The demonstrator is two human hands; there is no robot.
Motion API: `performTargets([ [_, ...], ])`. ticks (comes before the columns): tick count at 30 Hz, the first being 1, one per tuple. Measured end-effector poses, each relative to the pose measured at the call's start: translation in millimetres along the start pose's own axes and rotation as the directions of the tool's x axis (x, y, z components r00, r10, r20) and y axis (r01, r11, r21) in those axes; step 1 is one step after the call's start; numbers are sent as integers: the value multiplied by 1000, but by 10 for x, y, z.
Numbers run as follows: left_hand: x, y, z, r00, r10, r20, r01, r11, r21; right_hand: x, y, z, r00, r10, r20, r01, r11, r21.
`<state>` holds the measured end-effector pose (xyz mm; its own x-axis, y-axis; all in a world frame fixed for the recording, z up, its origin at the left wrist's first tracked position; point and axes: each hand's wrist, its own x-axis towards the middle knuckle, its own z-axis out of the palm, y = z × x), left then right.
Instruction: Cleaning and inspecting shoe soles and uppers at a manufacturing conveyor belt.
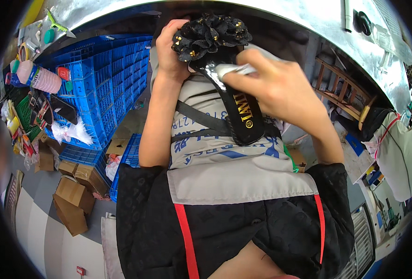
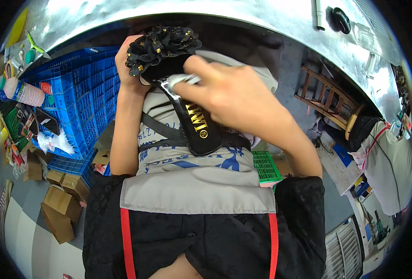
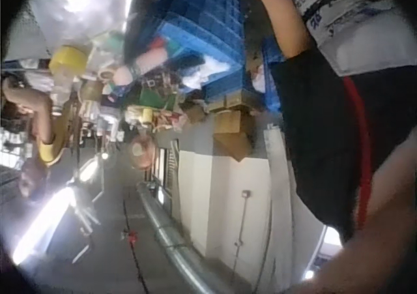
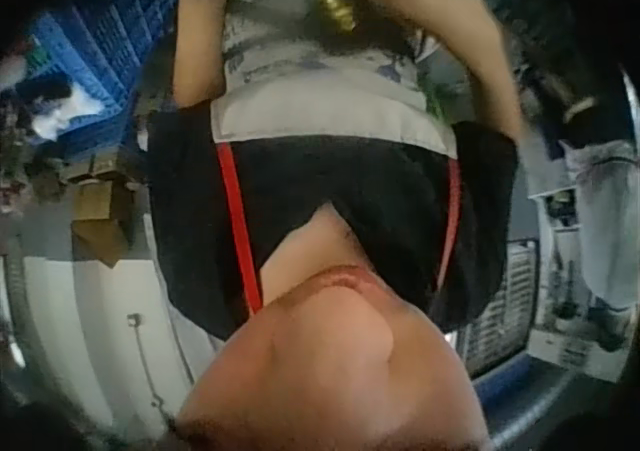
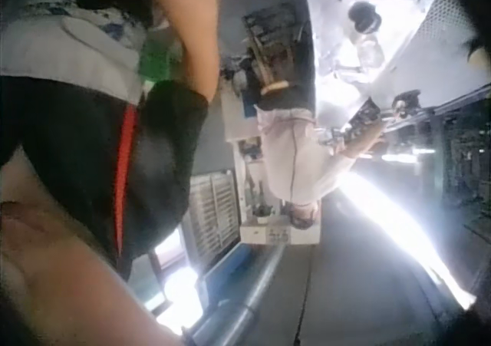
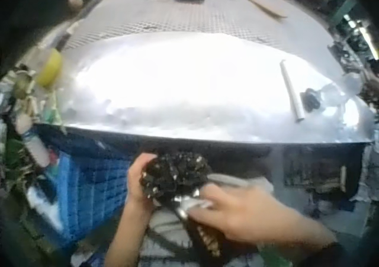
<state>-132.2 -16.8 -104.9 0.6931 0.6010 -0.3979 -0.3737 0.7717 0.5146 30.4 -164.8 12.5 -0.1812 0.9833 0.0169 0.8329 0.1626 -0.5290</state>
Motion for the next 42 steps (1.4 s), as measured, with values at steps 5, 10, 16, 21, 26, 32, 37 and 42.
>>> performTargets([
  [5,11,-33,-89,1000,12,8,-12,1000,-20,-203,105,-148,991,137,4,-137,990,5],
  [10,5,1,-134,999,-2,42,2,1000,-5,-396,10,-162,964,259,-55,-228,917,327],
  [16,28,33,-174,995,-11,102,19,997,-81,-494,-246,-314,984,146,105,-177,892,416],
  [21,134,-21,-354,990,106,88,-112,992,65,-654,-400,-250,994,56,94,-84,942,324],
  [26,114,-18,-526,975,162,150,-181,977,117,-949,-362,-327,987,-43,153,-19,924,383],
  [32,62,39,-296,990,27,136,-28,1000,1,-1030,-490,-206,996,17,-91,15,938,345],
  [37,36,26,-261,991,-32,130,46,994,-100,-1023,-608,-31,996,15,-92,7,973,231],
  [42,6,44,-227,985,-14,170,37,990,-135,-1432,-477,158,948,259,-183,-221,953,206],
])
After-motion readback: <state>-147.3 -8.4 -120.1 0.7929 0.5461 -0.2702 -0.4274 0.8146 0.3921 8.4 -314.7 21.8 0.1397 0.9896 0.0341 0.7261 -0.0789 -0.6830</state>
